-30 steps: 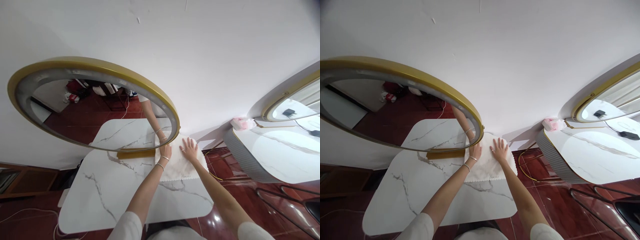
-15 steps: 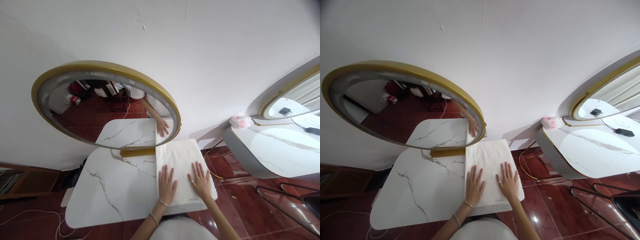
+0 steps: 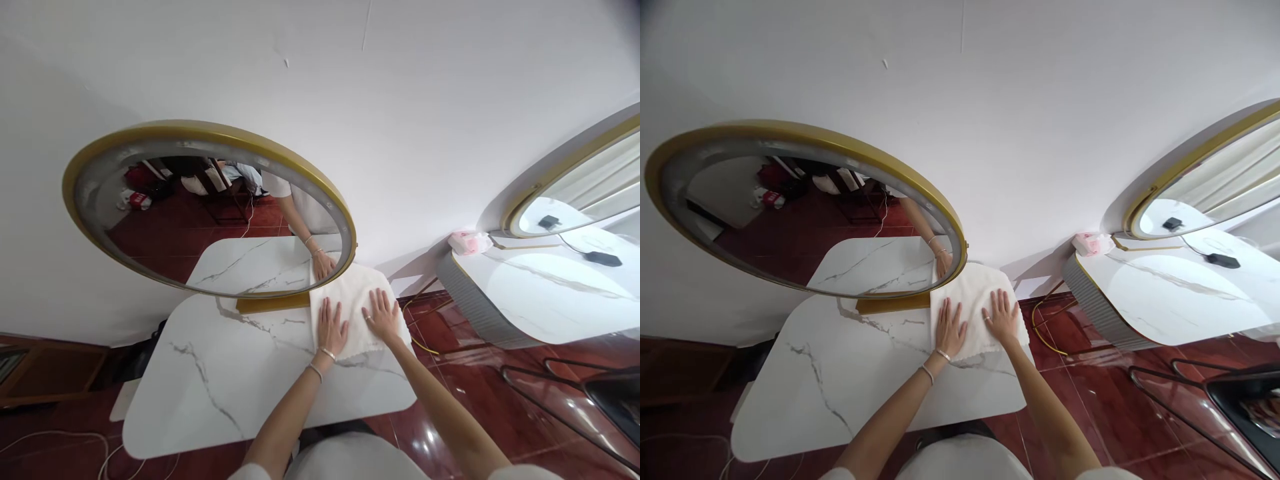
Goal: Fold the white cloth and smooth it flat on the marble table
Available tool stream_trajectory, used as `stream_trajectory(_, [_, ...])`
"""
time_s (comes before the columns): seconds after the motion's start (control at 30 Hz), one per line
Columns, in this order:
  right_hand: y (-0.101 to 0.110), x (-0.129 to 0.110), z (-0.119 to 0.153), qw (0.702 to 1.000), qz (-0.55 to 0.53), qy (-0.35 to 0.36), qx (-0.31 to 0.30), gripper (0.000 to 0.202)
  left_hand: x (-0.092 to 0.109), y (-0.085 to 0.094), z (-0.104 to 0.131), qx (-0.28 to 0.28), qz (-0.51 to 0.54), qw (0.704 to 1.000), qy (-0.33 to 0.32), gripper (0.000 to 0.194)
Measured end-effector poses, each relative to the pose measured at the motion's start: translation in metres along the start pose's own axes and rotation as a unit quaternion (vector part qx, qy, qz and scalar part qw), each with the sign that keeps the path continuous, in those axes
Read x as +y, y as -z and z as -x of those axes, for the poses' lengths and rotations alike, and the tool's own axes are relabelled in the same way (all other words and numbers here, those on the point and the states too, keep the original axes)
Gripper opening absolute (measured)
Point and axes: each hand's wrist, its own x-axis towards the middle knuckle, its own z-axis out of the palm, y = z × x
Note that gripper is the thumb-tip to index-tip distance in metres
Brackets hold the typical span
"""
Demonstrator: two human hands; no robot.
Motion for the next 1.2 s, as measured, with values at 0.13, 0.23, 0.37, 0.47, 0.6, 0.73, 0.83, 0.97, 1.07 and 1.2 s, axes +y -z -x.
stream_trajectory(0.13, [0.003, 0.002, -0.001, 1.0, 0.0, -0.007, -0.006, 0.06, -0.005, 0.0, -0.01, -0.045, 0.003, 0.998, -0.045, 0.05])
stream_trajectory(0.23, [0.005, 0.005, 0.021, 1.0, 0.004, -0.006, 0.001, 0.059, -0.002, 0.005, 0.005, -0.065, -0.001, 0.996, -0.058, 0.053])
stream_trajectory(0.37, [0.002, 0.006, 0.071, 1.0, -0.002, -0.005, 0.021, 0.06, 0.008, 0.012, 0.053, -0.069, 0.002, 0.995, -0.069, 0.059])
stream_trajectory(0.47, [-0.003, 0.002, 0.109, 0.999, -0.011, -0.001, 0.036, 0.063, 0.012, 0.015, 0.094, -0.07, 0.011, 0.995, -0.074, 0.062])
stream_trajectory(0.6, [-0.006, -0.001, 0.138, 0.999, -0.027, 0.007, 0.044, 0.065, 0.009, 0.018, 0.12, -0.074, 0.028, 0.994, -0.075, 0.061])
stream_trajectory(0.73, [-0.001, 0.002, 0.126, 0.993, -0.079, 0.002, 0.093, 0.065, 0.006, 0.017, 0.094, -0.025, 0.046, 0.998, -0.023, 0.049])
stream_trajectory(0.83, [0.004, 0.004, 0.099, 0.982, -0.125, -0.02, 0.143, 0.062, -0.001, 0.012, 0.059, 0.038, 0.05, 0.997, 0.034, 0.052])
stream_trajectory(0.97, [0.001, -0.004, 0.067, 0.981, -0.116, -0.001, 0.157, 0.061, -0.017, 0.002, 0.033, 0.074, 0.063, 0.993, 0.07, 0.067])
stream_trajectory(1.07, [-0.009, -0.013, 0.06, 0.99, -0.073, 0.022, 0.116, 0.061, -0.027, -0.004, 0.034, 0.076, 0.068, 0.992, 0.073, 0.073])
stream_trajectory(1.2, [-0.021, -0.023, 0.066, 0.994, -0.047, 0.02, 0.093, 0.061, -0.038, -0.003, 0.043, 0.083, 0.088, 0.99, 0.078, 0.076])
